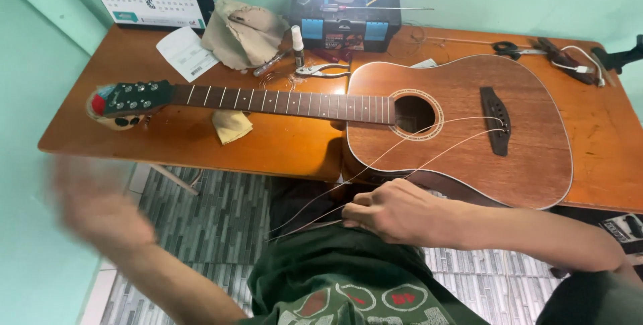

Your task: The person replaces the strings on an acoustic guitar. They thread new strings through the bridge, pull them taut, and wind them onto the tuning pegs at the headstock.

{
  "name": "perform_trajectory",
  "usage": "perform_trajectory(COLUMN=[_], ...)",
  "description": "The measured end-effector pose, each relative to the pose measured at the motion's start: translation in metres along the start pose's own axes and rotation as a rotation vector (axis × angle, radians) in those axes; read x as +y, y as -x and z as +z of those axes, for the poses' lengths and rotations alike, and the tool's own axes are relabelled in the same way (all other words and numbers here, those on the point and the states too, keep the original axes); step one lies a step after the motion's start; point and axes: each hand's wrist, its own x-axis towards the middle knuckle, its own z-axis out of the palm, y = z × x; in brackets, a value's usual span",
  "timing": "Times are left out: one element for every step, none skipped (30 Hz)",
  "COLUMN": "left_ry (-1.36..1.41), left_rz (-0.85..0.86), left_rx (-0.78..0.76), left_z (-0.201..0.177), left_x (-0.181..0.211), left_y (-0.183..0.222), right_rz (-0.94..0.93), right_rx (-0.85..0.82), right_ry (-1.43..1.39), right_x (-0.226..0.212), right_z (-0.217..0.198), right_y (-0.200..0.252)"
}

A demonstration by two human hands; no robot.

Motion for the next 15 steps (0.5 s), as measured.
perform_trajectory(left_ry=[0.000,0.014,0.026,0.033,0.019,0.009,0.018,0.124,0.228,0.235,0.226,0.214,0.217,0.188,0.159], left_rz=[-0.003,0.040,0.076,0.076,-0.020,-0.115,-0.113,-0.103,-0.093,-0.099,-0.124,-0.147,-0.152,-0.147,-0.142], left_rx=[0.003,-0.336,-0.675,-0.673,-1.039,-1.404,-1.401,-1.382,-1.360,-1.356,-1.269,-1.177,-1.170,-1.160,-1.149], left_z=[0.006,0.014,0.021,0.043,0.064,0.087,0.090,0.094,0.098,0.097,0.096,0.094,0.096,0.095,0.095], left_x=[-0.008,-0.016,-0.024,-0.013,-0.003,0.008,0.006,0.004,0.002,0.000,-0.001,-0.003,-0.007,-0.009,-0.012], left_y=[0.016,0.031,0.046,0.057,0.068,0.078,0.084,0.090,0.095,0.094,0.093,0.092,0.089,0.087,0.084], right_rz=[-0.001,-0.026,-0.051,-0.048,-0.035,-0.021,-0.017,-0.054,-0.091,-0.089,-0.120,-0.155,-0.157,0.053,0.265], right_rx=[-0.004,0.076,0.156,0.152,0.102,0.050,0.044,0.053,0.063,0.055,0.025,-0.006,-0.015,-0.065,-0.120], right_ry=[0.000,0.021,0.042,0.046,0.043,0.040,0.046,0.003,-0.040,-0.042,-0.093,-0.144,-0.146,-0.262,-0.375], right_x=[-0.003,-0.005,-0.007,-0.008,-0.008,-0.009,-0.006,-0.003,0.000,0.007,0.014,0.022,0.026,0.030,0.034], right_z=[-0.002,-0.004,-0.007,-0.011,-0.014,-0.018,-0.024,-0.029,-0.034,-0.043,-0.051,-0.060,-0.084,-0.107,-0.130], right_y=[-0.003,-0.007,-0.011,-0.013,-0.016,-0.018,-0.019,-0.020,-0.022,-0.022,-0.023,-0.026,-0.031,-0.037,-0.044])
